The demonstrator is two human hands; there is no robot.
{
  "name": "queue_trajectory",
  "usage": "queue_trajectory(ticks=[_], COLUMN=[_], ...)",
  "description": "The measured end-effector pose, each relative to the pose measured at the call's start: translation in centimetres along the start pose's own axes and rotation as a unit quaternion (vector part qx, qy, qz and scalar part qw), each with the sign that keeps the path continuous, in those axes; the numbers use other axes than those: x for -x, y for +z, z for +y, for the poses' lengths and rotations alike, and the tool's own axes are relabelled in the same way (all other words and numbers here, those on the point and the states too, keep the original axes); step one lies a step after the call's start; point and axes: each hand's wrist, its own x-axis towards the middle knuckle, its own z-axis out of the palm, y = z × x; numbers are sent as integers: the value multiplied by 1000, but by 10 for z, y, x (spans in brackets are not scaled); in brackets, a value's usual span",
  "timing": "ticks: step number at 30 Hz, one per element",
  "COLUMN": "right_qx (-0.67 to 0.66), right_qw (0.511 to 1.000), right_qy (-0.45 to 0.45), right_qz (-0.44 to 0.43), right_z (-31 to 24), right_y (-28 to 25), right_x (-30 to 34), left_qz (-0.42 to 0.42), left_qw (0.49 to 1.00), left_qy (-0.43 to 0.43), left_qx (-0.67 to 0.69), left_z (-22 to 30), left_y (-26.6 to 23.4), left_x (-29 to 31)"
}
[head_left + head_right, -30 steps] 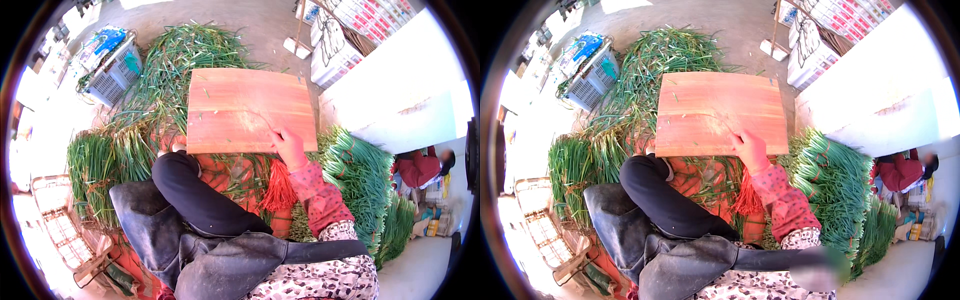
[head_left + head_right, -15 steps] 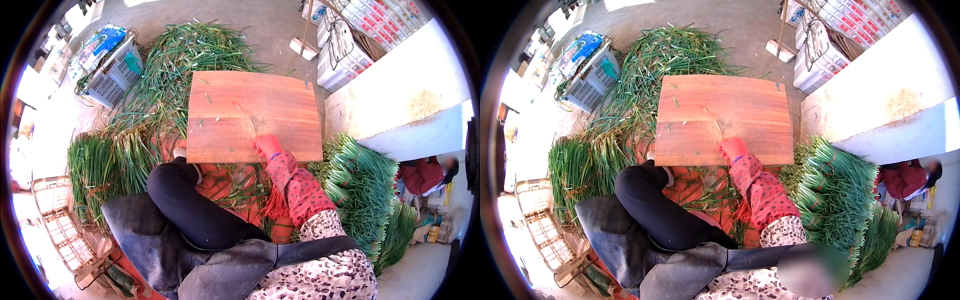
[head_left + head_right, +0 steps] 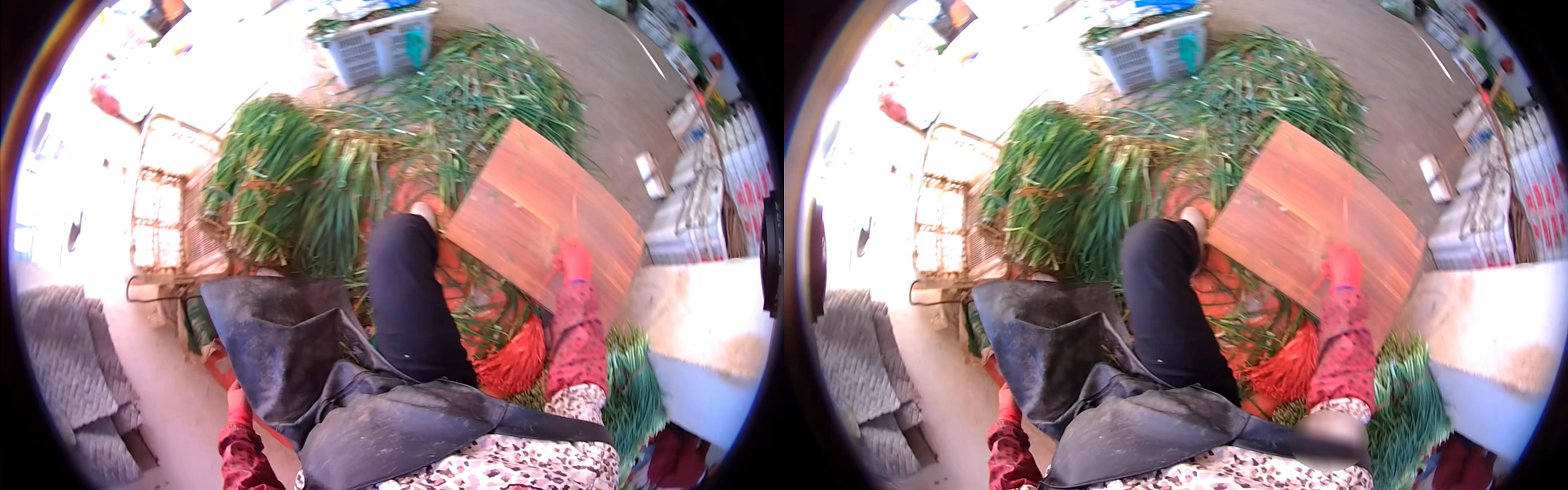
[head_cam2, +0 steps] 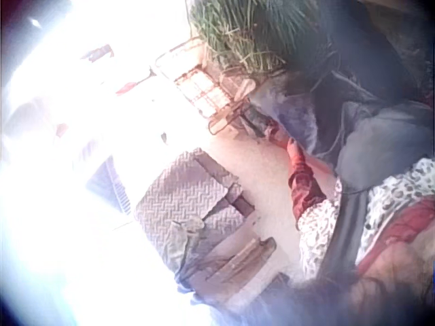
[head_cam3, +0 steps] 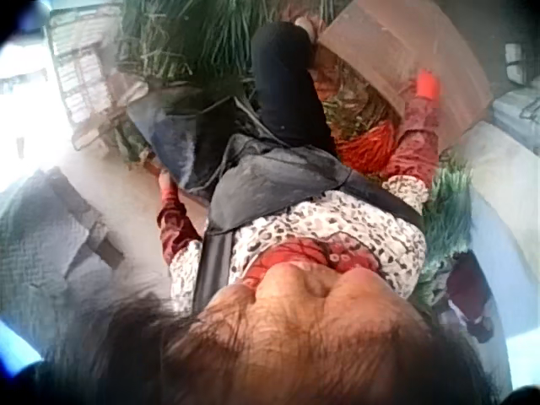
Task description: The person sorts through bundles of green leafy vegetables by hand, removes individual stalks to clean or inspect them, and then bundles them together using red ties on a small wooden board.
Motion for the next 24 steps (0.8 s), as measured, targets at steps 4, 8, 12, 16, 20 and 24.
queue_trajectory(ticks=[4, 8, 12, 16, 20, 24], right_qx=[167, 32, -10, 21, -1, -54], right_qw=[982, 990, 930, 903, 898, 915], right_qy=[-43, -124, -124, -52, -16, -43], right_qz=[79, -65, -345, -426, -439, -399], right_z=[-46, -128, -203, -220, -213, -218], right_y=[7, 52, 166, 297, 403, 485], right_x=[25, 71, 105, 73, 30, 15], left_qz=[75, 152, -87, -240, -276, -244], left_qw=[994, 944, 942, 910, 933, 944], left_qy=[-16, 291, 310, 263, 172, 151], left_qx=[-78, -27, -91, -210, -152, -162], left_z=[88, 203, 237, 208, 159, 150], left_y=[-66, 49, 214, 360, 432, 446], left_x=[-14, -61, -102, -136, -184, -212])
